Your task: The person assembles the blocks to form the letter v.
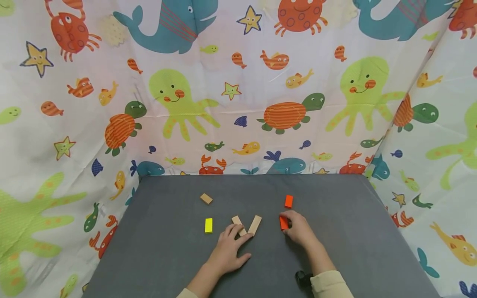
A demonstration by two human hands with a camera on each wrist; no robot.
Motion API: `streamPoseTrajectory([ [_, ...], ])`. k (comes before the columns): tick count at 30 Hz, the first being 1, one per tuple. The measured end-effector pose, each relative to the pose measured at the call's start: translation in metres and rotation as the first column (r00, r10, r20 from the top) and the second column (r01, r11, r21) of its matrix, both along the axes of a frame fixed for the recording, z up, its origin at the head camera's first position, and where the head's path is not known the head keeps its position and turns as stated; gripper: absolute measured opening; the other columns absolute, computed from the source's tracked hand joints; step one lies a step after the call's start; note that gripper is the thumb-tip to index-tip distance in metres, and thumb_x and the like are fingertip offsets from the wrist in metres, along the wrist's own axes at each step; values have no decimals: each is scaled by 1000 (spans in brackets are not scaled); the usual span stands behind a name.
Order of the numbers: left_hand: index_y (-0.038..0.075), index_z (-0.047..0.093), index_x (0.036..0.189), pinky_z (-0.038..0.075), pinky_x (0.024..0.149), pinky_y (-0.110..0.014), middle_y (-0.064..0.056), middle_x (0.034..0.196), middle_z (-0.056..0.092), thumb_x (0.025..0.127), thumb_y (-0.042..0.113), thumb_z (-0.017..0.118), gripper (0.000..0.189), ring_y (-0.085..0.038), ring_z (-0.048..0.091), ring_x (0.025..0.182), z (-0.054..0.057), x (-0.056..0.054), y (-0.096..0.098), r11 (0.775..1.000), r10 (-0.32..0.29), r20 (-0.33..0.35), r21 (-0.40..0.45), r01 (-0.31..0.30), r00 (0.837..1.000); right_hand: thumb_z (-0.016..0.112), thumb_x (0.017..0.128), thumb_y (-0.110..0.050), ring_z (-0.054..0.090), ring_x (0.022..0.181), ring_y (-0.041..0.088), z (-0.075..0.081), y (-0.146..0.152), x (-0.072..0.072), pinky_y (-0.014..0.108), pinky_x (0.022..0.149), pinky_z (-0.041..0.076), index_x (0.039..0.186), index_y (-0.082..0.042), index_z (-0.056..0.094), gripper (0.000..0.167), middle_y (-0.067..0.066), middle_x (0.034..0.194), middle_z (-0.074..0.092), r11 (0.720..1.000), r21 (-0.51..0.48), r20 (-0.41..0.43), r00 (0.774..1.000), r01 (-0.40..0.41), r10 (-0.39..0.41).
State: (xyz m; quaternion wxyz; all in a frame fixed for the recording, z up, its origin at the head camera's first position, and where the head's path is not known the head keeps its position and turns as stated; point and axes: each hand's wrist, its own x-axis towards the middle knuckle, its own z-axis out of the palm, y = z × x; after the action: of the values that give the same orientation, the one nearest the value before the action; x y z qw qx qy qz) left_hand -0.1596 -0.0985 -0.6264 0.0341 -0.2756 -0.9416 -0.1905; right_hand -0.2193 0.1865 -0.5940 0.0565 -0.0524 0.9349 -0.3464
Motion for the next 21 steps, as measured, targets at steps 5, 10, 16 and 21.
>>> streamPoseTrajectory([
  [5, 35, 55, 143, 39, 103, -61, -5, 150, 44, 89, 48, 73, 58, -30, 35, 140, 0, -1, 0, 1000, 7, 15, 6, -7, 1000, 83, 77, 2, 63, 113, 33, -2, -1, -1, 50, 95, 52, 131, -4, 65, 57, 16, 135, 60, 1000, 0, 7, 1000, 27, -27],
  [10, 37, 55, 143, 39, 104, -61, -3, 150, 43, 89, 50, 72, 58, -29, 34, 141, 1, -1, 0, 1000, 21, 54, -4, -21, 998, 87, 77, -7, 63, 110, 32, -2, -3, -1, 51, 96, 51, 130, -2, 66, 57, 18, 133, 60, 998, -14, -22, 998, 57, -57],
  [16, 39, 55, 142, 38, 104, -62, -2, 151, 42, 88, 51, 73, 59, -29, 33, 141, 2, -2, 1, 999, 34, 82, -13, -33, 996, 87, 78, -10, 64, 109, 32, 4, -8, -1, 51, 97, 52, 132, -3, 65, 59, 19, 135, 58, 998, -29, -23, 998, 54, -54],
  [21, 39, 55, 142, 38, 104, -63, -2, 151, 41, 87, 49, 75, 59, -29, 32, 141, 1, -3, 1, 999, 36, 103, 6, -37, 994, 86, 78, -9, 67, 105, 30, 8, -14, -2, 49, 95, 53, 134, -4, 64, 60, 18, 136, 58, 997, -58, -36, 998, 40, -43],
])
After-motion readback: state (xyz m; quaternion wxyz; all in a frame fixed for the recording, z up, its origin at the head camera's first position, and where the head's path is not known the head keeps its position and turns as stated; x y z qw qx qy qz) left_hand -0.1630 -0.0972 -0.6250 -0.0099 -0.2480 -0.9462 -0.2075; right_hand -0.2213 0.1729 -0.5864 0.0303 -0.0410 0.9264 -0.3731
